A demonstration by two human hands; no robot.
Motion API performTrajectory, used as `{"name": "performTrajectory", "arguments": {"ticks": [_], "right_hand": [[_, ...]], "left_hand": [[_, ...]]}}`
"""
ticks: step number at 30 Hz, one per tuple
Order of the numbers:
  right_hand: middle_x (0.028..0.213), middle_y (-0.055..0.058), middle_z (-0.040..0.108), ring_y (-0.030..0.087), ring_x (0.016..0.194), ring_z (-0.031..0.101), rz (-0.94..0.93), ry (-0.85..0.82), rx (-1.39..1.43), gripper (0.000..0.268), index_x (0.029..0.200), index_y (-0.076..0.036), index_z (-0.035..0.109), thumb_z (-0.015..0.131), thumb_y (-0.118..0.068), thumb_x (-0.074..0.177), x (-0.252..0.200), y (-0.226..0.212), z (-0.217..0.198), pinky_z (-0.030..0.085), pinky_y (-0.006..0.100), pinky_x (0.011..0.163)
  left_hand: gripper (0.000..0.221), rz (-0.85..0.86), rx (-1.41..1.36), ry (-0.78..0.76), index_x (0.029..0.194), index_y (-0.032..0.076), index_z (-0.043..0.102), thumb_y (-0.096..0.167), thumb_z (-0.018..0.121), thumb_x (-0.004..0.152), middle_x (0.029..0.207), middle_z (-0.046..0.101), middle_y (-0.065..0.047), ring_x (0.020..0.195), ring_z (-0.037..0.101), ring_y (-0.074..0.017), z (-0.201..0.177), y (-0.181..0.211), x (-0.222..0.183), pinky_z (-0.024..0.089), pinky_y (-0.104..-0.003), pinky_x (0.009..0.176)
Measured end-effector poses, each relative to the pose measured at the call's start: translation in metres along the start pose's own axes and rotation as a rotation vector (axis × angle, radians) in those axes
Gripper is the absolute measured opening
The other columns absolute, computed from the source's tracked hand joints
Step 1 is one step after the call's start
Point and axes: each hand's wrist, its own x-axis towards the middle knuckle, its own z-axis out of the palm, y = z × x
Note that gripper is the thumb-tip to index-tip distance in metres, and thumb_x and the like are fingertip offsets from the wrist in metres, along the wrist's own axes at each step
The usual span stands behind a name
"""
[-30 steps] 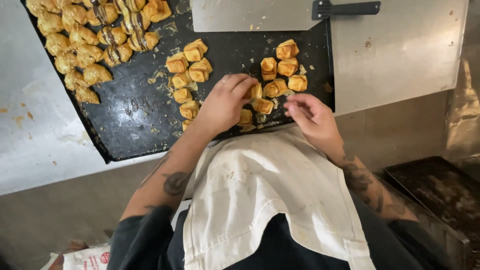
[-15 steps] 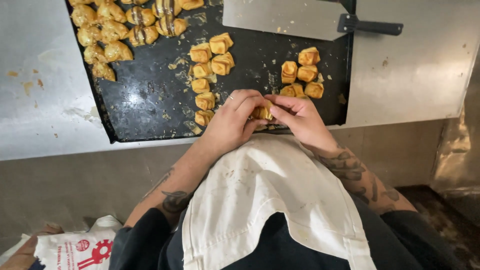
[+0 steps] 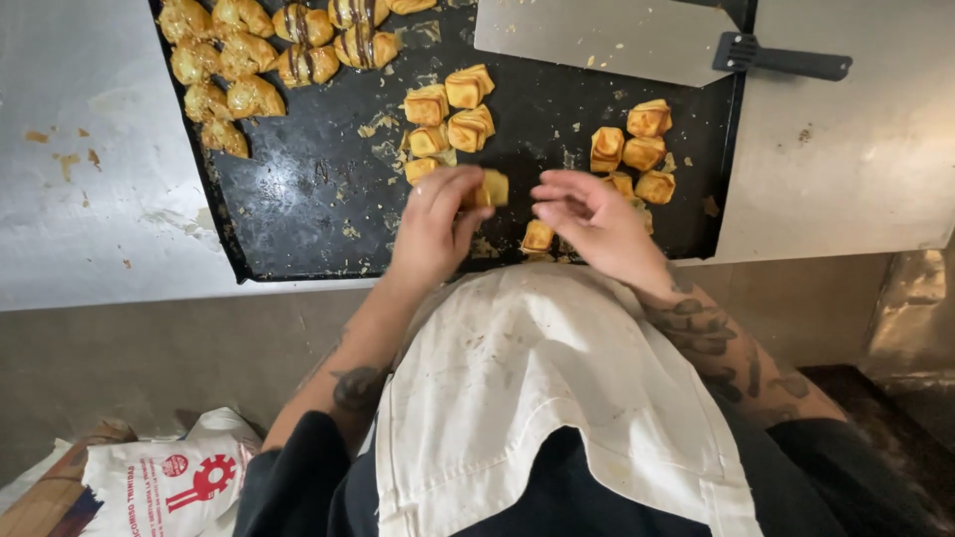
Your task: Manually folding and shaping small pieces of dough into a specific pastry shape and arranging them on a baking tray.
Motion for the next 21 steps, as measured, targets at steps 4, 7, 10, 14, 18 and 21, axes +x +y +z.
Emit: {"name": "performTrajectory", "arguments": {"ticks": [4, 7, 10, 14, 18, 21], "right_hand": [[0.139, 0.027, 0.080, 0.039, 0.127, 0.081, -0.035, 0.089, -0.050, 0.049, 0.159, 0.003, 0.068, 0.080, -0.012, 0.114, -0.015, 0.018, -0.019, 0.068, 0.051, 0.108], [0.139, 0.023, 0.081, 0.027, 0.125, 0.079, -0.007, 0.219, -0.008, 0.053, 0.160, -0.001, 0.068, 0.085, -0.018, 0.113, -0.036, 0.046, -0.035, 0.066, 0.046, 0.110], [0.136, 0.025, 0.082, 0.031, 0.121, 0.083, -0.006, 0.300, 0.116, 0.050, 0.160, 0.000, 0.065, 0.081, -0.005, 0.113, -0.061, 0.073, -0.049, 0.069, 0.042, 0.106], [0.128, 0.032, 0.079, 0.039, 0.123, 0.078, -0.091, 0.427, -0.182, 0.049, 0.160, 0.008, 0.065, 0.082, -0.009, 0.117, -0.090, 0.069, -0.055, 0.065, 0.048, 0.106], [0.156, 0.031, 0.074, 0.049, 0.146, 0.068, -0.203, 0.518, -0.455, 0.056, 0.164, 0.009, 0.066, 0.087, -0.007, 0.115, -0.102, 0.078, -0.066, 0.061, 0.058, 0.115], [0.123, 0.011, 0.088, 0.028, 0.114, 0.085, -0.229, 0.446, -0.412, 0.024, 0.137, -0.007, 0.088, 0.086, -0.015, 0.115, -0.099, 0.068, -0.061, 0.067, 0.041, 0.104]], "left_hand": [[0.052, 0.131, 0.242, -0.062, 0.147, 0.009, 0.077, 0.030, 0.095, 0.103, 0.139, 0.076, -0.011, 0.131, 0.074, -0.0369, 0.012, -0.040, 0.005, 0.062, -0.051, 0.109], [0.079, 0.116, 0.422, -0.140, 0.159, 0.008, 0.070, 0.039, 0.103, 0.094, 0.149, 0.071, -0.013, 0.138, 0.067, -0.0378, 0.005, -0.020, 0.006, 0.055, -0.055, 0.112], [0.054, 0.202, 0.339, -0.283, 0.151, 0.017, 0.077, 0.038, 0.092, 0.104, 0.139, 0.074, -0.009, 0.132, 0.071, -0.0357, 0.017, -0.003, -0.004, 0.056, -0.052, 0.108], [0.064, 0.179, 0.247, -0.601, 0.149, 0.016, 0.075, 0.036, 0.096, 0.092, 0.141, 0.072, -0.007, 0.129, 0.070, -0.0334, 0.045, 0.025, -0.008, 0.056, -0.048, 0.109], [0.063, 0.051, 0.282, -0.714, 0.145, 0.016, 0.076, 0.042, 0.095, 0.091, 0.136, 0.064, -0.007, 0.122, 0.070, -0.0370, 0.062, 0.028, -0.009, 0.058, -0.053, 0.104], [0.059, -0.100, -0.104, -0.417, 0.141, 0.010, 0.077, 0.029, 0.102, 0.091, 0.131, 0.065, -0.009, 0.111, 0.079, -0.0394, 0.042, 0.056, 0.005, 0.065, -0.047, 0.097]]}}
